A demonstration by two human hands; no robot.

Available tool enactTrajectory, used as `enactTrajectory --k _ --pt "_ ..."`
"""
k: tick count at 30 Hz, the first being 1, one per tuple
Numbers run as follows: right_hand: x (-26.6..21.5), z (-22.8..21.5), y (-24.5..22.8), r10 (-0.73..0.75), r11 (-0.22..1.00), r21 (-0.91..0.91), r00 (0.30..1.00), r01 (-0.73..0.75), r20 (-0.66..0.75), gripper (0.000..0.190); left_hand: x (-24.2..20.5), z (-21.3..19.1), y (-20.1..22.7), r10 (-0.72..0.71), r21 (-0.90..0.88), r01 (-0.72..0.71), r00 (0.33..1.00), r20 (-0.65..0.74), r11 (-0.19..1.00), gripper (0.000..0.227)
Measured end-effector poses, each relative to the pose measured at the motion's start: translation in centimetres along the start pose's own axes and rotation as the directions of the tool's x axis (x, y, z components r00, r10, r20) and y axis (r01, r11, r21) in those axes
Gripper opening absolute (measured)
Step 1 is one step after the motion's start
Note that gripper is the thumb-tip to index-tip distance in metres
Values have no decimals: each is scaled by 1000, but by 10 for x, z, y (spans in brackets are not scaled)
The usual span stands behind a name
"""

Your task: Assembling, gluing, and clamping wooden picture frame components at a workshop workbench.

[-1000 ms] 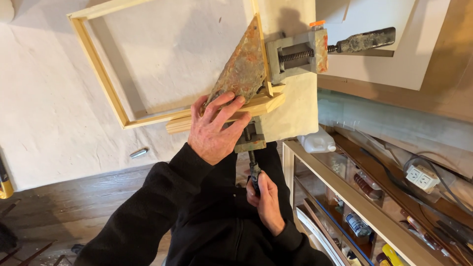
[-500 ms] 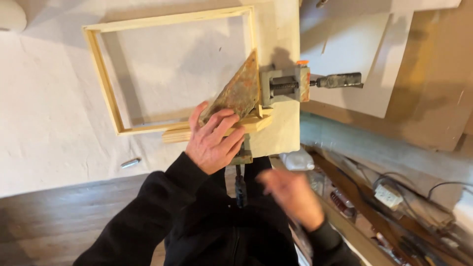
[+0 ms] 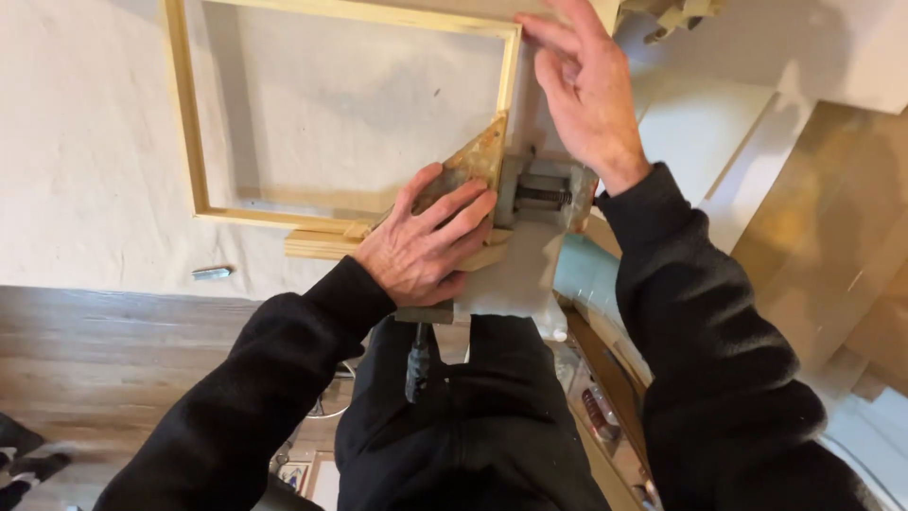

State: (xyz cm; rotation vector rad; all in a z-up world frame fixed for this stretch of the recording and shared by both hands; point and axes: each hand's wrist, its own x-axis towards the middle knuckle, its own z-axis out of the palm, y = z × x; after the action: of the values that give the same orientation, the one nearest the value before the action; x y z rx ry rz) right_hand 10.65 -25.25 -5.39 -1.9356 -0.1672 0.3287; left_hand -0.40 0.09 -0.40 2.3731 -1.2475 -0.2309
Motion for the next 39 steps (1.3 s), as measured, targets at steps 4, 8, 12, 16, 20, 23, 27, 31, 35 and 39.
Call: enactTrajectory --k 4,8,12,16,20,23,27,31,35,39 --pt "-8 -1 -2 -82 997 -9 996 82 21 49 3 0 4 -26 2 26 1000 12 1000 62" --pt "-9 -2 -6 -36 999 -1 999 36 14 49 1 8 2 -5 60 4 1000 20 998 60" --pt "-15 -1 -6 -146 988 -48 989 146 12 46 3 8 1 46 49 -48 998 52 998 49" --pt "-9 -2 -16 -89 993 -79 996 91 24 53 4 11 3 59 89 -63 997 54 994 46" --pt "-9 -2 -28 96 989 -118 994 -90 47 50 3 14 5 56 108 -59 998 25 992 40" --pt "-13 -12 -29 111 989 -109 990 -102 87 51 7 10 4 57 118 -62 998 41 991 43" --pt "-64 -53 -24 -209 887 -386 966 253 152 48 2 16 7 40 153 -43 999 23 987 42" --pt "-131 -88 -6 -271 781 -531 944 329 187 61 2 18 5 41 99 -43 999 20 994 41" --pt "-169 -97 45 -244 727 -620 955 295 168 45 -1 15 7 45 152 -51 998 37 987 32" --pt "-173 -105 78 -156 853 -476 975 213 158 34 -1 19 7 41 129 -46 998 44 991 36"
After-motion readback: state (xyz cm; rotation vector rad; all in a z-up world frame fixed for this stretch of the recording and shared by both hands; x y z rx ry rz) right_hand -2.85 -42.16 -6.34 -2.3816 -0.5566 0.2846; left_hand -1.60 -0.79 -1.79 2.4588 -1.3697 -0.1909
